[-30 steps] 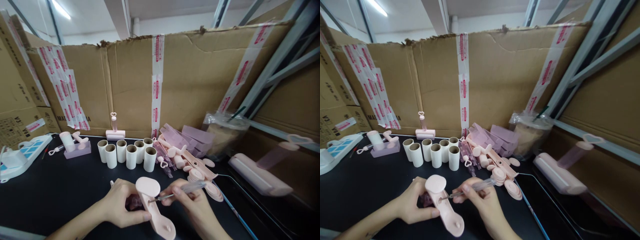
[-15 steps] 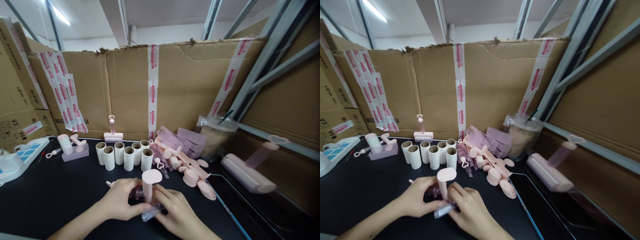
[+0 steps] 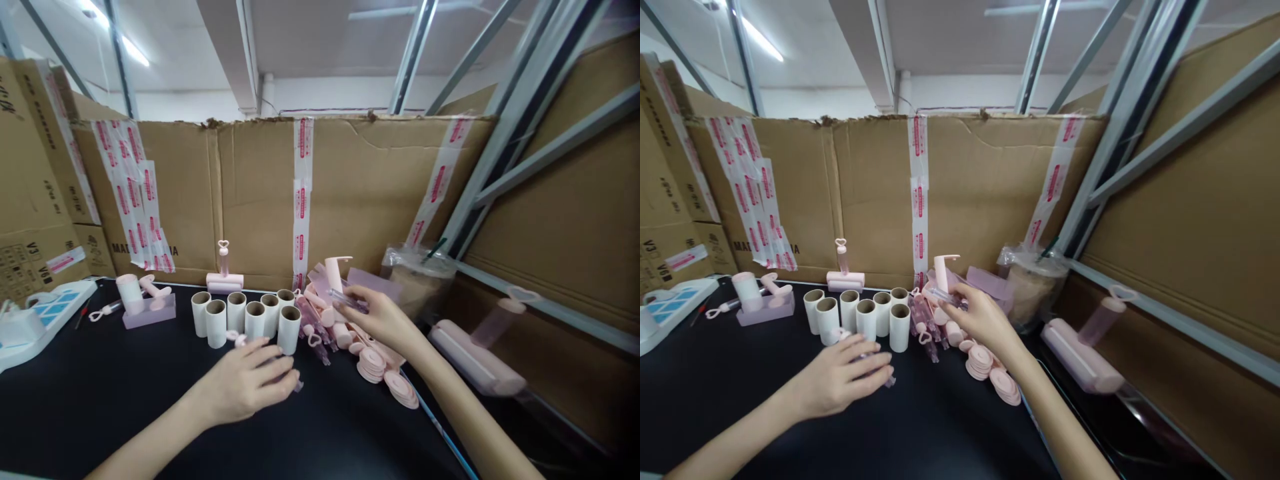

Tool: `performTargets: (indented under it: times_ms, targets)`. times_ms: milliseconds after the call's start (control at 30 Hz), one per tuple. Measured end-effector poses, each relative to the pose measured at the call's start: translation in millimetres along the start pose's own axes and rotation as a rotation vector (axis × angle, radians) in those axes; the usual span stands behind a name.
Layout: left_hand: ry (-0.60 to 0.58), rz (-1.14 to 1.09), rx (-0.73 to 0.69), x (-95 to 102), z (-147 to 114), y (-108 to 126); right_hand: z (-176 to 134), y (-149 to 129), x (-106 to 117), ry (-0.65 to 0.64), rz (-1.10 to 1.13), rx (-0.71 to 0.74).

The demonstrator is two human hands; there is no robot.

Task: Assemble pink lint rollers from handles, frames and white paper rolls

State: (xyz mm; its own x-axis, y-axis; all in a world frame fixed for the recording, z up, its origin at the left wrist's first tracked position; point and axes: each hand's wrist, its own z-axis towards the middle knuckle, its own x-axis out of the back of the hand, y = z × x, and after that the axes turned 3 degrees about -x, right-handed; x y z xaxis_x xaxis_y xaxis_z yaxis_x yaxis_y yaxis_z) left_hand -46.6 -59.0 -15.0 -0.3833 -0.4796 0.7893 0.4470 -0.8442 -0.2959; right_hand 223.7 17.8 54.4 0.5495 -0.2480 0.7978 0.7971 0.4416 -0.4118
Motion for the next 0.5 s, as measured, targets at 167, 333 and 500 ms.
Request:
performTargets:
  times_ms: [167, 333, 500]
  targets:
    - [0.048, 0.138, -0.017, 33.4, 64, -31, 4, 24, 20, 0.034, -0.074, 0.008]
    - [-0.218, 0.194, -0.086, 13.6, 123, -61, 10, 39, 40, -0.014, -0.096, -0.011]
    - [-0.279, 0.215, -0.118, -13.8, 143, -64, 6, 36, 51, -0.04, -0.029, 0.05]
